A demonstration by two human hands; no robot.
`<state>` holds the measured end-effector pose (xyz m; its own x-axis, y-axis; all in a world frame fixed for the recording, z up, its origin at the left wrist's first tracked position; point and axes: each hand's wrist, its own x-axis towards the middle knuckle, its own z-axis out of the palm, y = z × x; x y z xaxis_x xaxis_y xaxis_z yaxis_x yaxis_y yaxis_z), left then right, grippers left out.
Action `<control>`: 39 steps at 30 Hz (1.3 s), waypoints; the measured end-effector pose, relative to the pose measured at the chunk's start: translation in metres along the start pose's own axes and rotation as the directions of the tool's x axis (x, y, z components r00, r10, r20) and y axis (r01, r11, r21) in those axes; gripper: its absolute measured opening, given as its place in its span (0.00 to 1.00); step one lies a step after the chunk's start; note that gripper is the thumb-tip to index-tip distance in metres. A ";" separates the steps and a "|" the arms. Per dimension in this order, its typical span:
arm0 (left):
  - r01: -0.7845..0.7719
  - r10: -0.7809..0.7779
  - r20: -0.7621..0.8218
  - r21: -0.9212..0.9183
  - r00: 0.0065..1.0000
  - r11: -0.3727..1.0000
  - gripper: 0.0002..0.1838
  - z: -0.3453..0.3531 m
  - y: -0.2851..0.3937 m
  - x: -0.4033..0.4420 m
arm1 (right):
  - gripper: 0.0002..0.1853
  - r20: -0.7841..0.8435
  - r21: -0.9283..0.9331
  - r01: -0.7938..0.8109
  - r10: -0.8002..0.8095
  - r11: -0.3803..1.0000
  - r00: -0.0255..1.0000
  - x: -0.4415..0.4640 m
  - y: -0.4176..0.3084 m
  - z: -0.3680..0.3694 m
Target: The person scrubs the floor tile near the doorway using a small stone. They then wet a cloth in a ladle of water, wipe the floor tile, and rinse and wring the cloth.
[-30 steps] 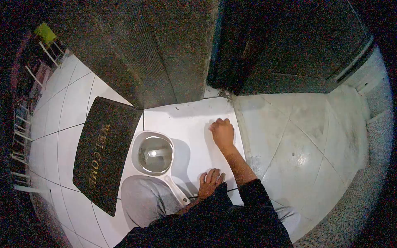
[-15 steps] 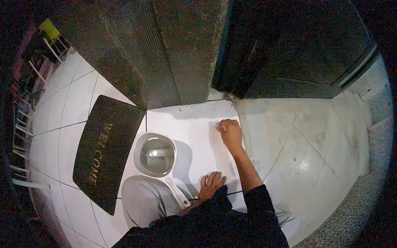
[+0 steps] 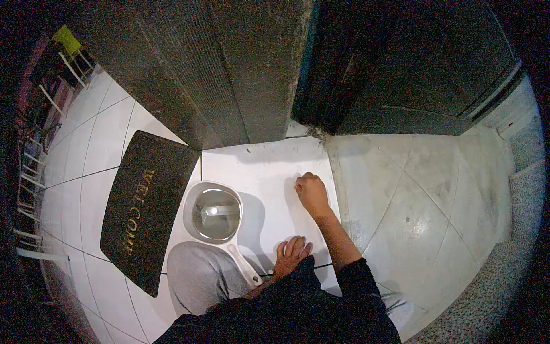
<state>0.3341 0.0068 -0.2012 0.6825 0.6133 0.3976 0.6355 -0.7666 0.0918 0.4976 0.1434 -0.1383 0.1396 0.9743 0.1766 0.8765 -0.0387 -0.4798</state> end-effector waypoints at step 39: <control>0.003 -0.004 -0.039 -0.032 0.999 0.999 0.17 -0.005 0.000 0.003 | 0.05 -0.039 -0.232 0.105 -0.118 0.967 0.992 0.023 0.008 0.011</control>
<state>0.3344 0.0076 -0.1958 0.6653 0.6084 0.4327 0.6254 -0.7707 0.1219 0.5025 0.1683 -0.1478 0.0534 0.9628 0.2649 0.9692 0.0139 -0.2459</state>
